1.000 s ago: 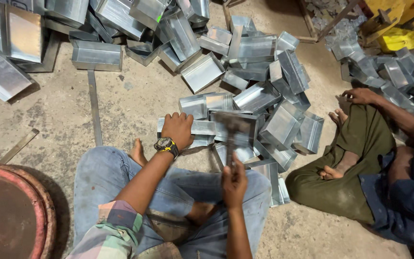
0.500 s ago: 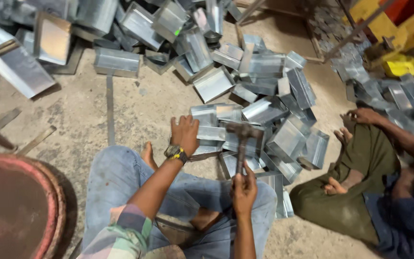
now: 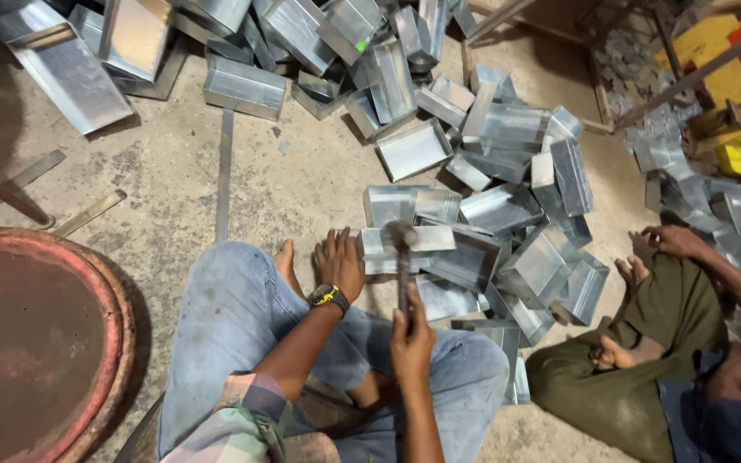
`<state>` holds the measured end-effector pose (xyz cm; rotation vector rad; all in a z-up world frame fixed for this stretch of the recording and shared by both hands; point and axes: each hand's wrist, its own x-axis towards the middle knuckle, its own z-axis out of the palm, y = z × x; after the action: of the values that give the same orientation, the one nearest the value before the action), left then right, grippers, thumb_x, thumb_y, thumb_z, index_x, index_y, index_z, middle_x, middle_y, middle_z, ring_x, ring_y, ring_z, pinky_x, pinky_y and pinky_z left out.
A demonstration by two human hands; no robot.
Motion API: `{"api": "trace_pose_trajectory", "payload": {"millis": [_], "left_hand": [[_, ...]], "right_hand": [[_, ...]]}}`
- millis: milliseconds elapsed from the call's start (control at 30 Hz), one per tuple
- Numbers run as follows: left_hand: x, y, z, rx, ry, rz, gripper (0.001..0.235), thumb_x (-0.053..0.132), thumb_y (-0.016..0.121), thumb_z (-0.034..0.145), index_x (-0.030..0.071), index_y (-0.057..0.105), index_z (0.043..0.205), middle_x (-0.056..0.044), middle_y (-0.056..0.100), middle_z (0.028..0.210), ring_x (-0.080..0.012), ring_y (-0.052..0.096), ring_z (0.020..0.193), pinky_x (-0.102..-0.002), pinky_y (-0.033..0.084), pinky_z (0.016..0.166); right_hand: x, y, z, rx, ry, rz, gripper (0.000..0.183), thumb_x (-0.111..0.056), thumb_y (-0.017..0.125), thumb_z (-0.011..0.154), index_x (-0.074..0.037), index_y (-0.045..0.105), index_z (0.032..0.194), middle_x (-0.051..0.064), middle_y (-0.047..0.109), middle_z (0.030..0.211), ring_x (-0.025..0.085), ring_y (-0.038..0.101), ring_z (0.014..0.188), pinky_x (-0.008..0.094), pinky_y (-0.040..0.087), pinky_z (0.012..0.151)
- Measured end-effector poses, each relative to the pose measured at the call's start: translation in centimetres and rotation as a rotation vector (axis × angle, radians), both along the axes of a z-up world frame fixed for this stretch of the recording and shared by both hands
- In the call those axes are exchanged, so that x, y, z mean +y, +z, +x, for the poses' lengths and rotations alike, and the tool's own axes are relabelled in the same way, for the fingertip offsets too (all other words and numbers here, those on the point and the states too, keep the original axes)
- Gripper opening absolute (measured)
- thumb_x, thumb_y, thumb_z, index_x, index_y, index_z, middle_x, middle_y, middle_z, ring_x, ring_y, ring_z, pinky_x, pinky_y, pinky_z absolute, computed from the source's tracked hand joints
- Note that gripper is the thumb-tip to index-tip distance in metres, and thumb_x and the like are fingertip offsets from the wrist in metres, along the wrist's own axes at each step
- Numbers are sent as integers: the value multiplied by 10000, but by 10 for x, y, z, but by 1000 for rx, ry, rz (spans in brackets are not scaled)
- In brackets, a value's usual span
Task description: The person sits on the floor and uses a hammer to flatten or shape the edges of small galvanized metal boxes one at a time.
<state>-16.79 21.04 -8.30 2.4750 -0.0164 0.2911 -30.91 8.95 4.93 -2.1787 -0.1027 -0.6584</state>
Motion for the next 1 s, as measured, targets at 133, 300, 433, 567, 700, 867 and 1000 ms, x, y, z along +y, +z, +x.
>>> {"api": "trace_pose_trajectory", "payload": {"millis": [133,300,433,567,700,867,1000], "left_hand": [[7,0,-8,-6,18,19,618,218,733,806,10,500,1339,-152,442,1542,-419,309,1463,-670,225,1139],[0,-1,-2,7,16,-6,605,214,722,807,27,500,1337,-143,453,1535,-416,319,1462,-665,220,1140],[2,-5,-3,-35,29,-3,567,189,709,815,36,525,1329,-142,477,1528,-418,336,1457,-667,220,1138],[-1,-1,-5,-13,30,-42,601,221,725,789,2,523,1311,-154,478,1503,-424,342,1436,-664,210,1150],[-1,2,-4,31,32,-28,570,191,707,809,27,525,1324,-118,485,1523,-408,355,1440,-663,237,1134],[-4,-14,0,-10,50,-25,755,213,720,779,-31,460,1444,-177,482,1486,-409,406,1370,-649,300,1070],[-15,-28,1,-3,75,16,625,209,674,868,19,485,1434,-157,534,1468,-385,468,1367,-610,376,1018]], "right_hand": [[1,15,-23,117,-34,378,503,-41,608,996,-38,540,1494,17,608,798,60,504,624,217,426,552],[19,38,-13,152,-52,184,517,-68,603,982,-56,526,1492,9,631,824,63,508,600,224,432,561],[16,69,-1,361,-51,53,528,-88,608,986,-93,532,1509,6,647,774,39,523,612,217,452,565],[1,115,-7,222,-9,395,602,-85,591,991,-120,476,1581,30,529,684,59,450,534,208,334,477],[5,131,9,-145,150,529,571,-89,561,1031,-118,375,1571,56,657,817,41,555,577,179,443,486],[11,94,42,-153,183,-150,497,-46,581,1026,-66,496,1515,234,732,1158,249,723,953,384,562,841],[-7,75,24,301,211,-291,540,-51,659,938,-113,576,1468,251,729,1153,333,738,1023,394,566,840]]}}
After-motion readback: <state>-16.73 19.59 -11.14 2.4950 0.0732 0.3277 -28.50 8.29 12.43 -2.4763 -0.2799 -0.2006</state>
